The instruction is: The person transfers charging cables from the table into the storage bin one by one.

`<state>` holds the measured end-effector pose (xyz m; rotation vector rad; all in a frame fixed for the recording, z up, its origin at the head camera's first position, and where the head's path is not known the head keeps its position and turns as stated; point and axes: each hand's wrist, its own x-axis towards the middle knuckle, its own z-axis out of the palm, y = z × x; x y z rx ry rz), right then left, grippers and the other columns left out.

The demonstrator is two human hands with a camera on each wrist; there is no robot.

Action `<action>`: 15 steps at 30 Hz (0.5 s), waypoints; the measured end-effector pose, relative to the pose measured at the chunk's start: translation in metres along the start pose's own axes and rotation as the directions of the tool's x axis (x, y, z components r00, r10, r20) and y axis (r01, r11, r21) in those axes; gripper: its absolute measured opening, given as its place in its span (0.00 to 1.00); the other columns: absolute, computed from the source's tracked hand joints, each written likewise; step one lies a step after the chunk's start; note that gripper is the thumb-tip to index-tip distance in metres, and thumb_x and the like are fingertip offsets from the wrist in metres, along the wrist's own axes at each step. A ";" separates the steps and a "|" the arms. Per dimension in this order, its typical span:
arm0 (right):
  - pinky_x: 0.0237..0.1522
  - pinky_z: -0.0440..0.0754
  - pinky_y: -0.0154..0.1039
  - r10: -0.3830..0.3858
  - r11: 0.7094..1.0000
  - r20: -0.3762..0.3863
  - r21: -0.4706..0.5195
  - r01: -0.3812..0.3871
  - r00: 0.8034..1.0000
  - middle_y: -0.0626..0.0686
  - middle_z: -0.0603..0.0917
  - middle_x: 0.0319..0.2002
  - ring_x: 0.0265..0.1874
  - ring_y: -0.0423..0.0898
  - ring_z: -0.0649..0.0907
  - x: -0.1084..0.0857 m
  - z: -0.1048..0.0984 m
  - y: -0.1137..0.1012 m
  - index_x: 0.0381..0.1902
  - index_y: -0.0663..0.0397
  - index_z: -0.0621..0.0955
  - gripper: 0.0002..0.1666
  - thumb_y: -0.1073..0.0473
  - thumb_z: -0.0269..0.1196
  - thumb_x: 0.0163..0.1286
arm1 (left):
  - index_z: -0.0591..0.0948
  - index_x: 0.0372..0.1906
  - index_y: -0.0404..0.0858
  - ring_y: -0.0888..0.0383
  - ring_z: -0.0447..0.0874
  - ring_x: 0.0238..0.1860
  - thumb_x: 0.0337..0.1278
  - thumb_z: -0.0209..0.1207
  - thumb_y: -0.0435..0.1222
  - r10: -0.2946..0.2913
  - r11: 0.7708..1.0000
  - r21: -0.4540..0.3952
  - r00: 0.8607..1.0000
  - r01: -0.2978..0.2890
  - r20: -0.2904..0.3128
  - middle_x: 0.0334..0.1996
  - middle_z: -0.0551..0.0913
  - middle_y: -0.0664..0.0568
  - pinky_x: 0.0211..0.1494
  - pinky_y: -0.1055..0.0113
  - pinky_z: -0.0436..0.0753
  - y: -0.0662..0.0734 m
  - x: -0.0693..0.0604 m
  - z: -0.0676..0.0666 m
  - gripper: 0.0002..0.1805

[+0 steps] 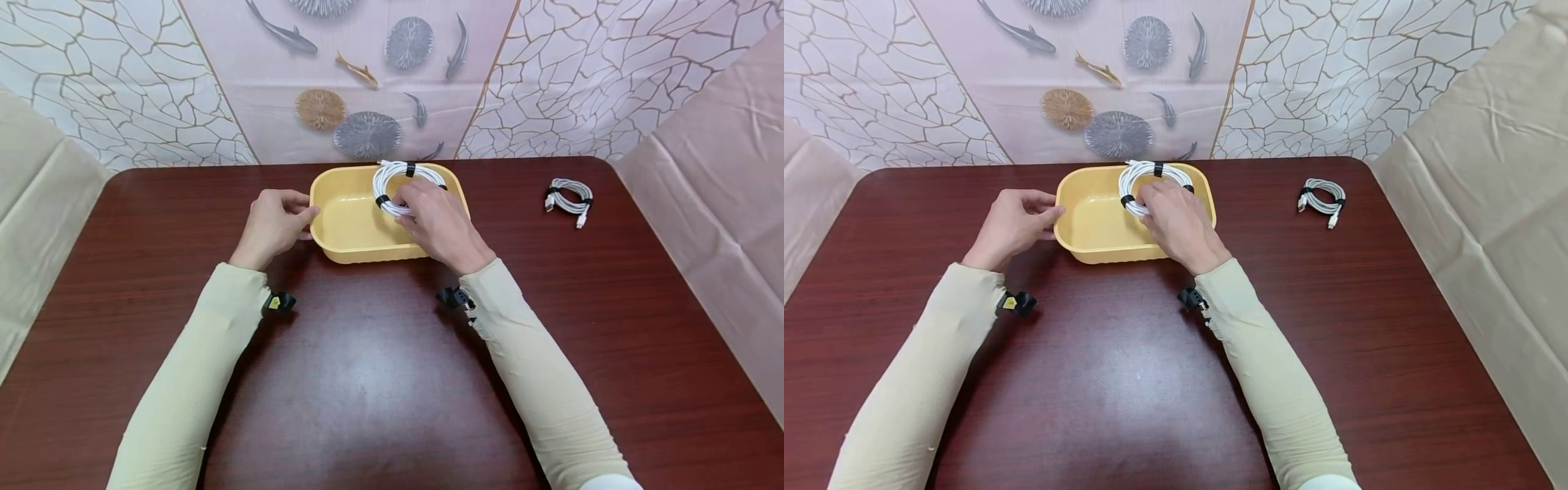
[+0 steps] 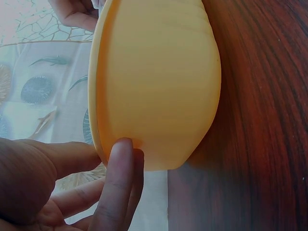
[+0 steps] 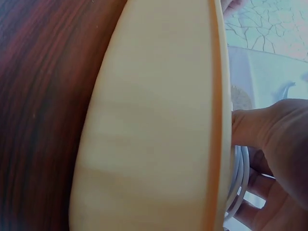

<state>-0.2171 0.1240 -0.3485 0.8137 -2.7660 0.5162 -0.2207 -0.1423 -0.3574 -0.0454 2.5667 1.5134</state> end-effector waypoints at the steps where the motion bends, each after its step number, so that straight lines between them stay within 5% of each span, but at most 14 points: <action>1: 0.46 0.83 0.47 0.003 1.000 0.008 -0.005 -0.003 1.000 0.51 0.84 0.39 0.44 0.49 0.81 0.000 0.001 -0.001 0.40 0.54 0.82 0.07 0.63 0.70 0.67 | 0.81 0.58 0.27 0.66 0.87 0.24 0.72 0.59 0.36 0.000 1.000 -0.001 1.000 0.000 0.000 0.45 0.86 0.34 0.40 0.62 0.94 0.000 0.000 0.000 0.19; 15: 0.43 0.83 0.46 -0.084 0.996 -0.022 0.005 0.084 0.996 0.51 0.82 0.38 0.42 0.49 0.80 0.000 0.010 -0.005 0.39 0.55 0.82 0.06 0.65 0.69 0.67 | 0.81 0.57 0.27 0.68 0.86 0.23 0.71 0.60 0.36 0.011 1.000 -0.005 1.000 -0.011 -0.009 0.41 0.85 0.39 0.39 0.62 0.94 -0.001 0.001 0.000 0.18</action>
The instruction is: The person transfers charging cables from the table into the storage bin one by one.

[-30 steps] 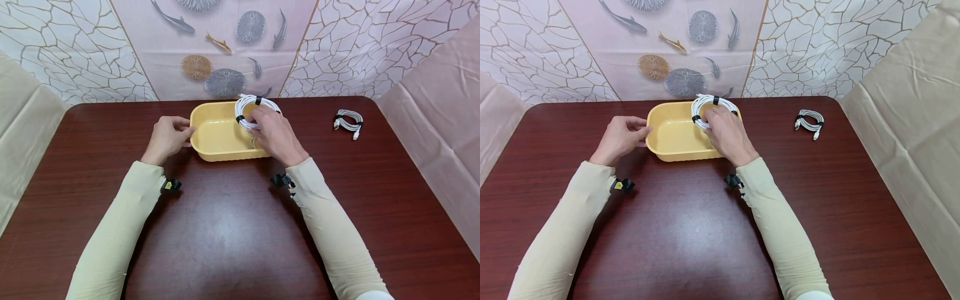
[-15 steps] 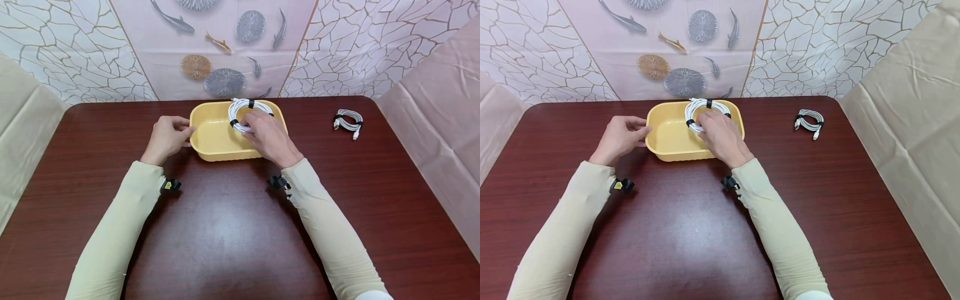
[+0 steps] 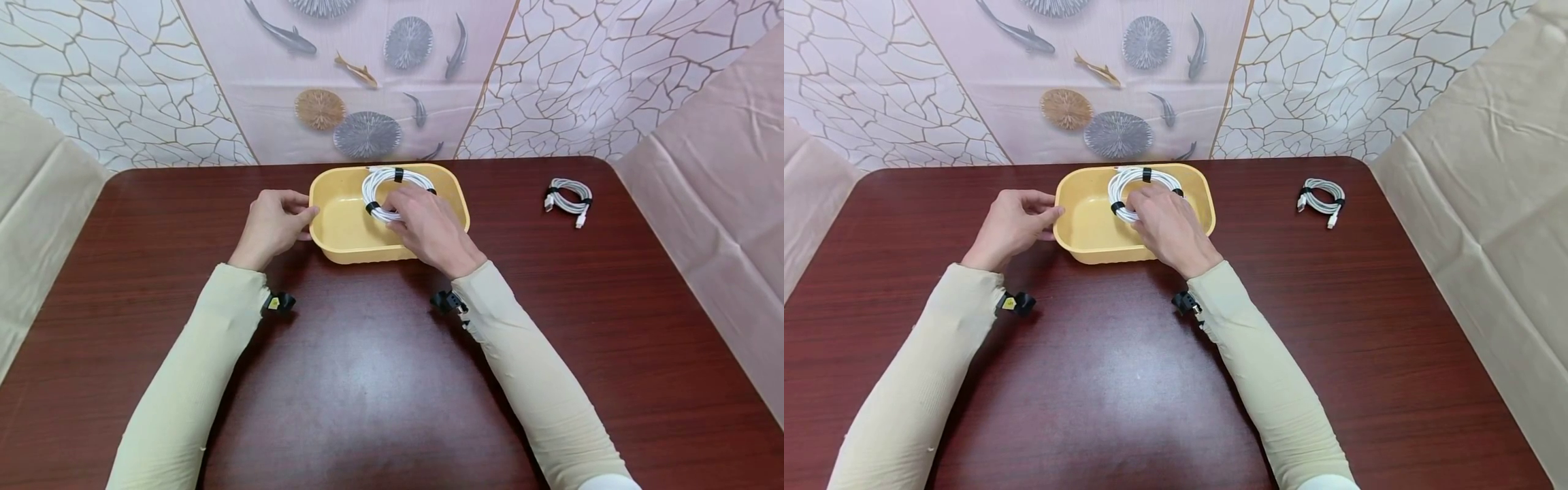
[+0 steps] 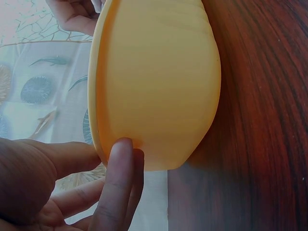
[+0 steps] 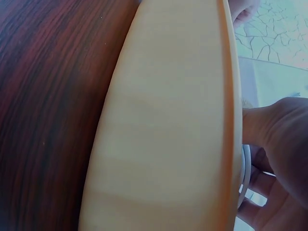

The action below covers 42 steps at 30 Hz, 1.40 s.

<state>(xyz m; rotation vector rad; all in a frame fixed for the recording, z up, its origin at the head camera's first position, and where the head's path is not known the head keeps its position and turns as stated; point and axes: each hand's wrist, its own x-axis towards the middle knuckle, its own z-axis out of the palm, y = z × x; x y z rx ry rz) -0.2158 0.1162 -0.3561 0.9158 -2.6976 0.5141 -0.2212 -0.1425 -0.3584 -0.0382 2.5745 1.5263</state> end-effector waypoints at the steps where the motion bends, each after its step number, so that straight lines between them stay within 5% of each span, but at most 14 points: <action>1: 0.44 0.84 0.46 0.001 1.000 0.001 0.000 -0.001 1.000 0.51 0.82 0.38 0.42 0.49 0.80 0.000 0.000 0.000 0.39 0.55 0.82 0.06 0.65 0.69 0.67 | 0.81 0.57 0.27 0.68 0.86 0.23 0.71 0.60 0.36 0.001 1.000 0.001 1.000 -0.001 -0.002 0.40 0.86 0.39 0.39 0.62 0.94 0.000 0.000 0.000 0.18; 42: 0.47 0.84 0.43 -0.059 0.998 0.035 -0.024 0.060 0.998 0.51 0.83 0.40 0.44 0.48 0.81 0.009 0.015 -0.014 0.38 0.53 0.82 0.06 0.65 0.68 0.66 | 0.82 0.57 0.28 0.67 0.86 0.24 0.71 0.60 0.37 -0.010 1.000 0.002 1.000 0.010 0.002 0.44 0.86 0.35 0.39 0.62 0.94 0.000 0.000 0.000 0.18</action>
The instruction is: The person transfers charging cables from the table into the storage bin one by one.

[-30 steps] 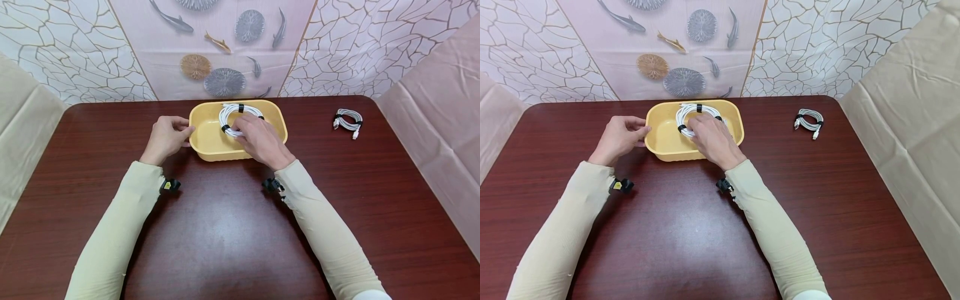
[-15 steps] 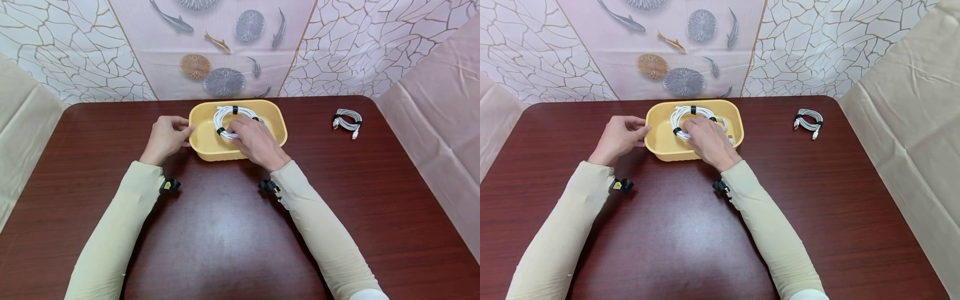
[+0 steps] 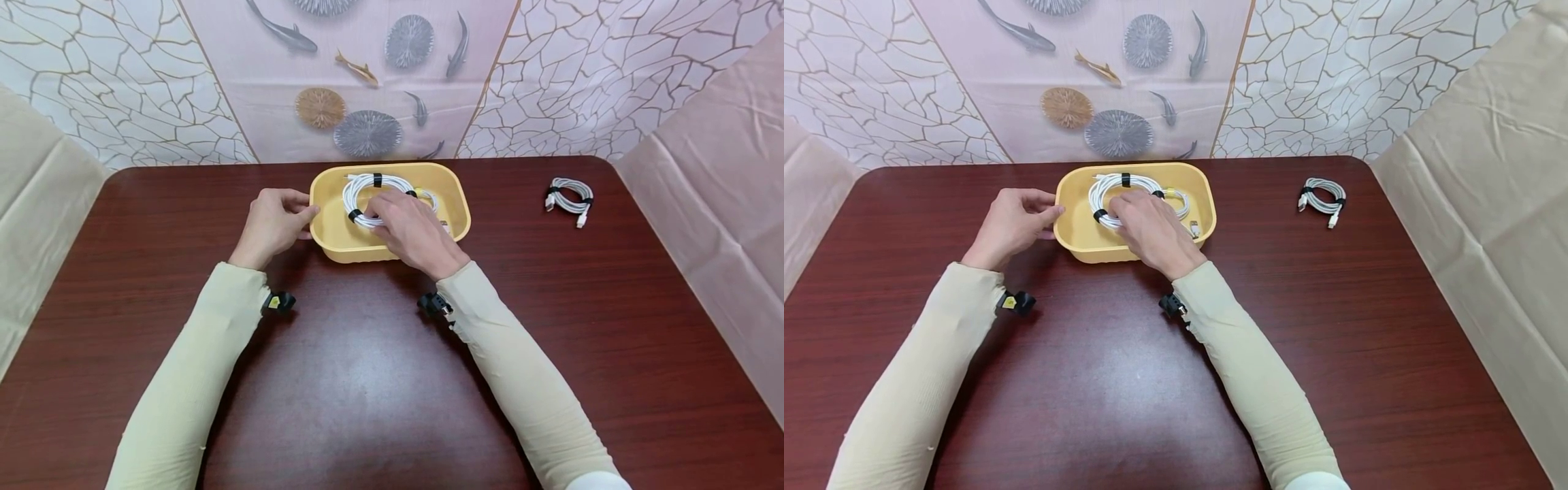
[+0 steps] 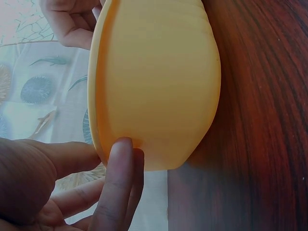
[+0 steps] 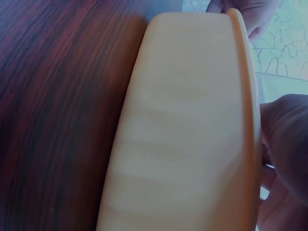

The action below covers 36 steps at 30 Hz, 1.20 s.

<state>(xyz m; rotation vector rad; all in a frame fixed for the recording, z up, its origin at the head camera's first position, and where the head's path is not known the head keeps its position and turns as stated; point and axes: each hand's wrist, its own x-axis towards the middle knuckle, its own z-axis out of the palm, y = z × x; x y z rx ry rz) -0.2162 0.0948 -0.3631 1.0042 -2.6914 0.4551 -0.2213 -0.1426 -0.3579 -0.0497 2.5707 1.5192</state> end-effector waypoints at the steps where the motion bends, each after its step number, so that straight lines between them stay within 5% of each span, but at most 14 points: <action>1: 0.47 0.85 0.43 0.000 1.000 0.002 0.000 0.000 1.000 0.51 0.83 0.40 0.44 0.48 0.81 0.000 0.000 0.000 0.38 0.53 0.82 0.06 0.65 0.69 0.66 | 0.82 0.57 0.28 0.67 0.86 0.24 0.71 0.60 0.37 0.000 1.000 -0.001 1.000 0.000 0.000 0.44 0.86 0.35 0.39 0.62 0.94 0.000 0.000 0.000 0.18; 36: 0.49 0.84 0.40 -0.017 0.997 0.044 0.078 0.013 0.999 0.49 0.84 0.42 0.45 0.45 0.81 0.003 0.001 0.002 0.38 0.52 0.83 0.06 0.68 0.67 0.67 | 0.82 0.58 0.29 0.67 0.87 0.24 0.71 0.60 0.37 -0.010 1.000 0.014 1.000 0.009 0.005 0.46 0.86 0.34 0.38 0.63 0.93 0.001 0.000 0.000 0.19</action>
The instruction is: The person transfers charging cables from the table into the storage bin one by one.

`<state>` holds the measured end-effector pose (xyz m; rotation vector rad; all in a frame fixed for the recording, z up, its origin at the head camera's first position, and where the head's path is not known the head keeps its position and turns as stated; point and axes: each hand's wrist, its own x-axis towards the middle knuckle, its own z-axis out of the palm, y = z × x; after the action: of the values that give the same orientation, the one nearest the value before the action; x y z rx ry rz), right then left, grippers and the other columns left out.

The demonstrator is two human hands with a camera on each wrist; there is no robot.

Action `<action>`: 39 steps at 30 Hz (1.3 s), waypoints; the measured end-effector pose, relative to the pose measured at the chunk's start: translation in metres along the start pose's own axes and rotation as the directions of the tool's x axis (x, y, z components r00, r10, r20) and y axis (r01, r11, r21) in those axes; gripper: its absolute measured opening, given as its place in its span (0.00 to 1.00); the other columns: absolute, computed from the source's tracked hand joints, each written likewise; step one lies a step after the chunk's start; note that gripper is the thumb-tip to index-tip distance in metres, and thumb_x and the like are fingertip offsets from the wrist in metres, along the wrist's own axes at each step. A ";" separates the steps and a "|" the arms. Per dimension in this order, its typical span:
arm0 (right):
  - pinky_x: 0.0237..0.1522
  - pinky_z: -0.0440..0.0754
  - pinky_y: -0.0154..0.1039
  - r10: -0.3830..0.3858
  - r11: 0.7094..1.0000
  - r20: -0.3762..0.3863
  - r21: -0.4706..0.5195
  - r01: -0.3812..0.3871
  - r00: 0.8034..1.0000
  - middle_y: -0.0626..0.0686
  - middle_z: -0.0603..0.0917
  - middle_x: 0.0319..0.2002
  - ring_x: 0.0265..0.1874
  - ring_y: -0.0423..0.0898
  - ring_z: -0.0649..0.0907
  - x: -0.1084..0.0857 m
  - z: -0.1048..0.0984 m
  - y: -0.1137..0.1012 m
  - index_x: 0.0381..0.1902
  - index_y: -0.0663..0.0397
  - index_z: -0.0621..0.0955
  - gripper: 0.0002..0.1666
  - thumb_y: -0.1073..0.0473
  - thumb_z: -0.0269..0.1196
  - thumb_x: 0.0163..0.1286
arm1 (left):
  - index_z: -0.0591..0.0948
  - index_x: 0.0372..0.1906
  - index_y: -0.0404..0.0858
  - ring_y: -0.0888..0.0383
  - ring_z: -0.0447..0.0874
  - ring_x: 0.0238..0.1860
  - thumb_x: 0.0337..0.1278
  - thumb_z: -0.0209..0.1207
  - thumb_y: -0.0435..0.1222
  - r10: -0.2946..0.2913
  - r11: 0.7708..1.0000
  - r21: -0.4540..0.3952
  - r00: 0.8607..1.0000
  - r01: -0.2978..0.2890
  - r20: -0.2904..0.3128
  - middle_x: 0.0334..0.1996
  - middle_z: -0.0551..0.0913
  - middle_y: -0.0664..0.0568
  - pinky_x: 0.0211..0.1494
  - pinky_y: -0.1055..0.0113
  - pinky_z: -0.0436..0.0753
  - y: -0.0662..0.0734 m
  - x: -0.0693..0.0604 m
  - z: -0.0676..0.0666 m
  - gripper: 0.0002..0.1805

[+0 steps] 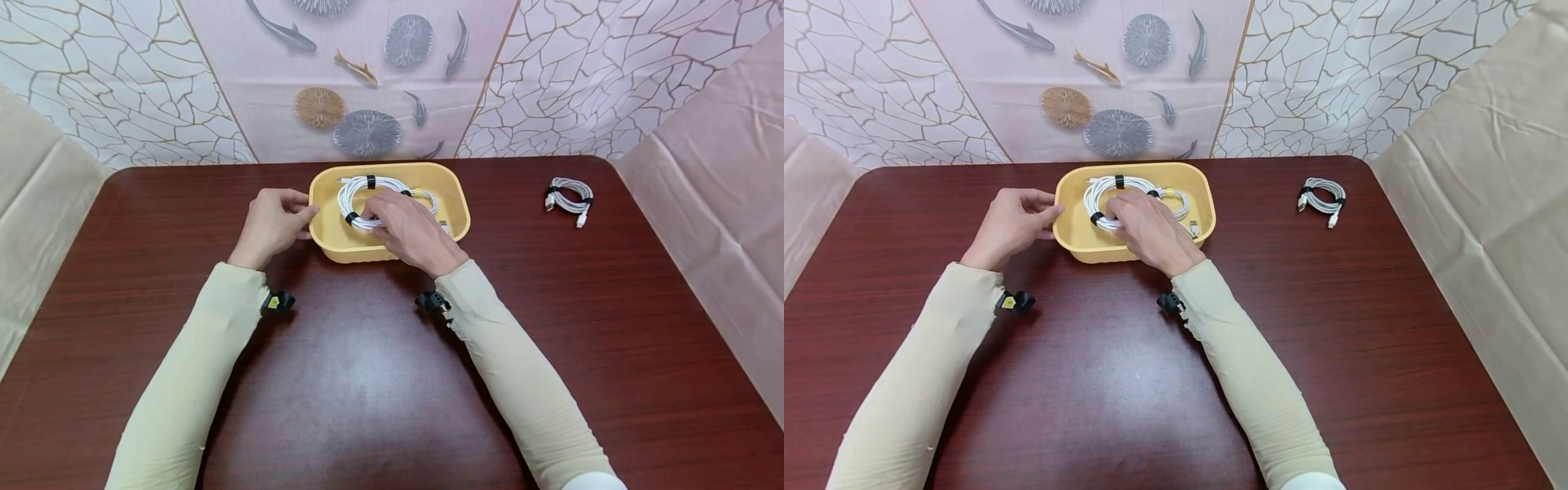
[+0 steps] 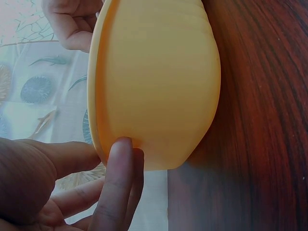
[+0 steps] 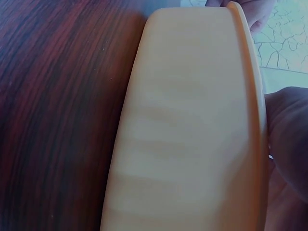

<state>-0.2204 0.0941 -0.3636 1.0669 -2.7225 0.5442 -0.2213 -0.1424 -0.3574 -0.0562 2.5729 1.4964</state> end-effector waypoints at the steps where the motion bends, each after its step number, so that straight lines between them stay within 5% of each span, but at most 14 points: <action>1: 0.49 0.84 0.40 -0.001 1.000 0.001 0.003 0.001 1.000 0.49 0.84 0.42 0.45 0.45 0.81 0.000 0.000 0.000 0.38 0.52 0.83 0.06 0.68 0.67 0.67 | 0.81 0.58 0.29 0.67 0.87 0.24 0.71 0.60 0.37 -0.001 1.000 -0.001 1.000 0.001 0.001 0.46 0.86 0.34 0.38 0.63 0.93 0.000 0.000 0.000 0.19; 39: 0.52 0.83 0.40 0.013 0.995 0.084 0.101 -0.022 0.996 0.49 0.86 0.41 0.45 0.45 0.82 0.003 0.000 0.004 0.40 0.54 0.84 0.11 0.73 0.64 0.65 | 0.82 0.57 0.28 0.67 0.86 0.22 0.71 0.61 0.37 0.011 1.000 0.010 1.000 -0.011 -0.002 0.45 0.86 0.34 0.35 0.66 0.93 0.000 0.000 0.000 0.18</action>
<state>-0.2257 0.0949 -0.3639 1.1143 -2.8050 0.6621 -0.2214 -0.1428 -0.3575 -0.0425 2.5867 1.4881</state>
